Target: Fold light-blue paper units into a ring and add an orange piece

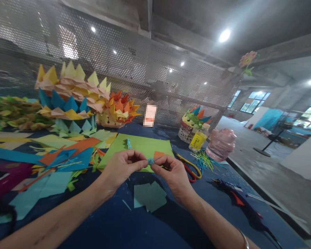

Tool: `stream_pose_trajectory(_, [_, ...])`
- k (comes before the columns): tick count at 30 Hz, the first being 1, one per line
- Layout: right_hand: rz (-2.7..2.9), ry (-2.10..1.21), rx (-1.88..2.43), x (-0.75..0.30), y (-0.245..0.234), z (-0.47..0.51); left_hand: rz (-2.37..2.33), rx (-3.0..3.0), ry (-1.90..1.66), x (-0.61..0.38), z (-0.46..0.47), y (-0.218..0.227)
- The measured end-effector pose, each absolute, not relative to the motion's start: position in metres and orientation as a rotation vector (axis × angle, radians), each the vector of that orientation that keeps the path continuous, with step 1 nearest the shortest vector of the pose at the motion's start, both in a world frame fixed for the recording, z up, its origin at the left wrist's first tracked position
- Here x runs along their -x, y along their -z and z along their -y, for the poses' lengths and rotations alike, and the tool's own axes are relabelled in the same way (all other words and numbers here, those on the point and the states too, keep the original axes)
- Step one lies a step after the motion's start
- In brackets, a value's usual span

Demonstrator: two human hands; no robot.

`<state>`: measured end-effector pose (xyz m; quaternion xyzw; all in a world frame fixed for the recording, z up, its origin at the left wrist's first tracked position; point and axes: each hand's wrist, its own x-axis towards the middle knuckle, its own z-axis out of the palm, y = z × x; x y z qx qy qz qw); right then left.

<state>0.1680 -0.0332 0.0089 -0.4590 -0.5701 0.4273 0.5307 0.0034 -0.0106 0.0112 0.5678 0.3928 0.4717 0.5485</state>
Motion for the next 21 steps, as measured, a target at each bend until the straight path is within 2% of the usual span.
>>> stream_pose_trajectory(21, [1.393,-1.119,1.052,-0.1696,-0.0068,0.0351,-0.907,-1.485,-1.122,-0.0049,0.0132,-0.0103])
